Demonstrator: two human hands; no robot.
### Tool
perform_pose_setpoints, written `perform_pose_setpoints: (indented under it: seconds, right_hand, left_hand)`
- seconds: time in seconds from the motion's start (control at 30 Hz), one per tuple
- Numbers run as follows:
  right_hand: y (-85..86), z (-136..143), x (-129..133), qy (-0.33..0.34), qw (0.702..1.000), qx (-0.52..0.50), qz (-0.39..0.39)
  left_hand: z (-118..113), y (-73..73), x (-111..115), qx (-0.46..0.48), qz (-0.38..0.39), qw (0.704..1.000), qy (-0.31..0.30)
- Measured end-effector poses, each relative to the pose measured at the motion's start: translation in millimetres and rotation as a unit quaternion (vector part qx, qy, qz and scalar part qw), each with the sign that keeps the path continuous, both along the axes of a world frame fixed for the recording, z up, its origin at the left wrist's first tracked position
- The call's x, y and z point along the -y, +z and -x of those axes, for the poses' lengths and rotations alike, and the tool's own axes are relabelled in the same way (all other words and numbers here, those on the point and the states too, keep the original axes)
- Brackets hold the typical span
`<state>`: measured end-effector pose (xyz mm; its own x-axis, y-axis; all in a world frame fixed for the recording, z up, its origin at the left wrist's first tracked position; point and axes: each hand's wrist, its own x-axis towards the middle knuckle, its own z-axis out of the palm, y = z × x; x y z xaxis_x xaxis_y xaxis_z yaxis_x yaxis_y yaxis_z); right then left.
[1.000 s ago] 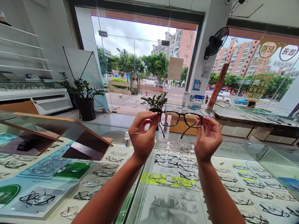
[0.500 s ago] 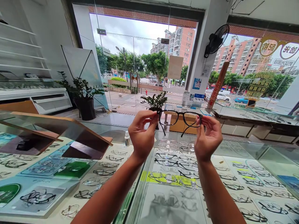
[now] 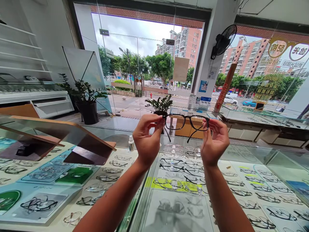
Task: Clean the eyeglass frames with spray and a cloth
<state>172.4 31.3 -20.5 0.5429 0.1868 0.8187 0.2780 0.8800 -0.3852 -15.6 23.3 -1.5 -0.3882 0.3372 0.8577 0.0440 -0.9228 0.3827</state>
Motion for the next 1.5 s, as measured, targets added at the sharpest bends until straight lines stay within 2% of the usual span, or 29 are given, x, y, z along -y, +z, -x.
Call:
perform_pose_setpoints:
  seconds: [0.33,0.5,0.67,0.87,1.0,1.13,1.2,1.33,1.5]
  right_hand:
    - [2.4,-0.3,-0.7,0.011,0.999,-0.005,0.037]
    - [4.3,-0.4,0.9,0.038,0.999,-0.017,0.021]
    - [4.4,4.8,6.3,0.034,0.999,0.0,0.007]
    - [4.7,15.4,16.7,0.018,0.999,0.037,0.001]
    - [5.6,18.8,19.5,0.002,0.999,0.045,0.006]
    - [7.2,18.2,18.7,0.004,0.999,0.034,0.014]
    - [7.9,16.7,17.5,0.026,0.999,0.008,0.027]
    - [7.0,12.5,13.5,0.118,0.986,-0.087,0.078]
    - [5.0,9.1,8.3,0.179,0.969,-0.141,0.099]
  left_hand:
    - [0.8,-3.1,-0.3,-0.019,-0.039,0.999,-0.008]
    - [-0.1,-2.1,1.0,-0.023,-0.052,0.998,0.002]
    - [3.4,-1.6,-9.2,0.018,-0.012,1.0,-0.001]
    - [12.3,-2.4,-29.2,0.047,0.073,0.994,-0.063]
    - [15.4,-3.6,-35.4,0.044,0.086,0.993,-0.062]
    - [14.6,-2.9,-31.7,0.042,0.08,0.994,-0.057]
    - [12.8,-1.9,-26.5,0.04,0.059,0.997,-0.041]
    - [8.5,-1.5,-16.7,0.025,-0.012,1.0,-0.001]
    - [5.2,-4.0,-14.3,0.004,-0.031,0.999,-0.01]
